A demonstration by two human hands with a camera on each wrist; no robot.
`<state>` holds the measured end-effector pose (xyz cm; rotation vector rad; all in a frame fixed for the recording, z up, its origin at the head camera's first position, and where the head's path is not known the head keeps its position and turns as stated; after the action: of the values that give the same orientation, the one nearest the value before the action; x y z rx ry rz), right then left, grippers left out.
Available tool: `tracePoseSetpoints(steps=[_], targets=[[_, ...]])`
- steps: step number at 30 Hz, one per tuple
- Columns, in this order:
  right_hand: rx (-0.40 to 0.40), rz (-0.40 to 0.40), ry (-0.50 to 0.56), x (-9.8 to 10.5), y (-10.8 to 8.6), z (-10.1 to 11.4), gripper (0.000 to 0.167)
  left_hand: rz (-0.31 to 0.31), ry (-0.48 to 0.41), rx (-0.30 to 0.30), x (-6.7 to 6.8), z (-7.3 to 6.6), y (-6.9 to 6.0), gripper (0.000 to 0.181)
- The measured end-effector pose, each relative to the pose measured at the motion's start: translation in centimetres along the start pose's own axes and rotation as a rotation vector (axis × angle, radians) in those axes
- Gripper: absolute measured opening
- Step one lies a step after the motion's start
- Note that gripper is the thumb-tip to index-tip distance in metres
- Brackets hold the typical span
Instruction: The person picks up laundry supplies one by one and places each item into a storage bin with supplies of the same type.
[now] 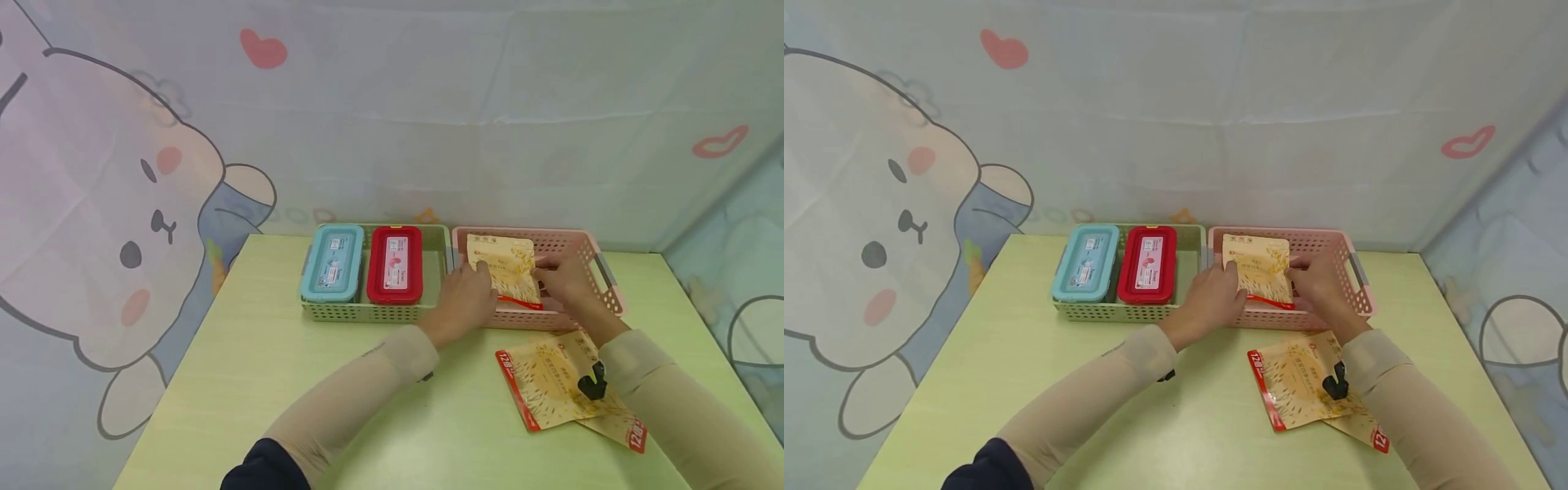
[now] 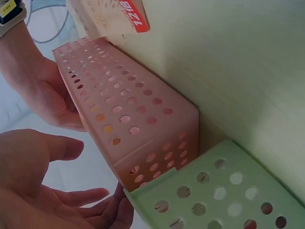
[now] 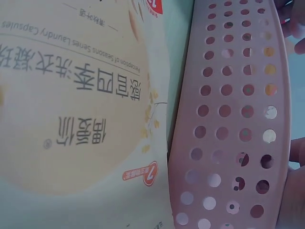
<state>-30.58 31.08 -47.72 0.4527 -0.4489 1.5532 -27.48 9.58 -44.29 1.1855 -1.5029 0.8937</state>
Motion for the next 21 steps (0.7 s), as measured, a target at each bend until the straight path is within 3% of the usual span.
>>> tracePoseSetpoints(steps=[5, 11, 15, 21], targets=[[-0.025, 0.009, -0.003, -0.2, 0.1, -0.3, 0.042, 0.007, 0.074, 0.017, -0.4, -0.1, 0.2, 0.029], [0.002, 0.013, 0.000, -0.5, 0.1, -0.4, 0.039, 0.020, 0.173, 0.041, -1.0, -0.5, 0.4, 0.030], [-0.009, 0.021, -0.023, -0.7, 0.0, -0.3, 0.038, 0.017, 0.159, 0.040, -1.2, -0.3, 0.4, 0.032], [-0.019, 0.087, -0.069, -0.8, -0.1, -0.1, 0.039, 0.004, 0.067, -0.003, -1.7, 0.6, 0.4, 0.032]])
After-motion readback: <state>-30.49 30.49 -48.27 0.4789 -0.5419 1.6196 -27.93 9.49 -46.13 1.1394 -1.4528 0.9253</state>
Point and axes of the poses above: each hand's wrist, its own y-axis towards the middle knuckle, its own x-axis out of the back of the hand, z = x × y, the point moved 2 cm from there along y, towards the middle knuckle, and after that the axes turned 9 degrees about x, right-handed, at the moved point
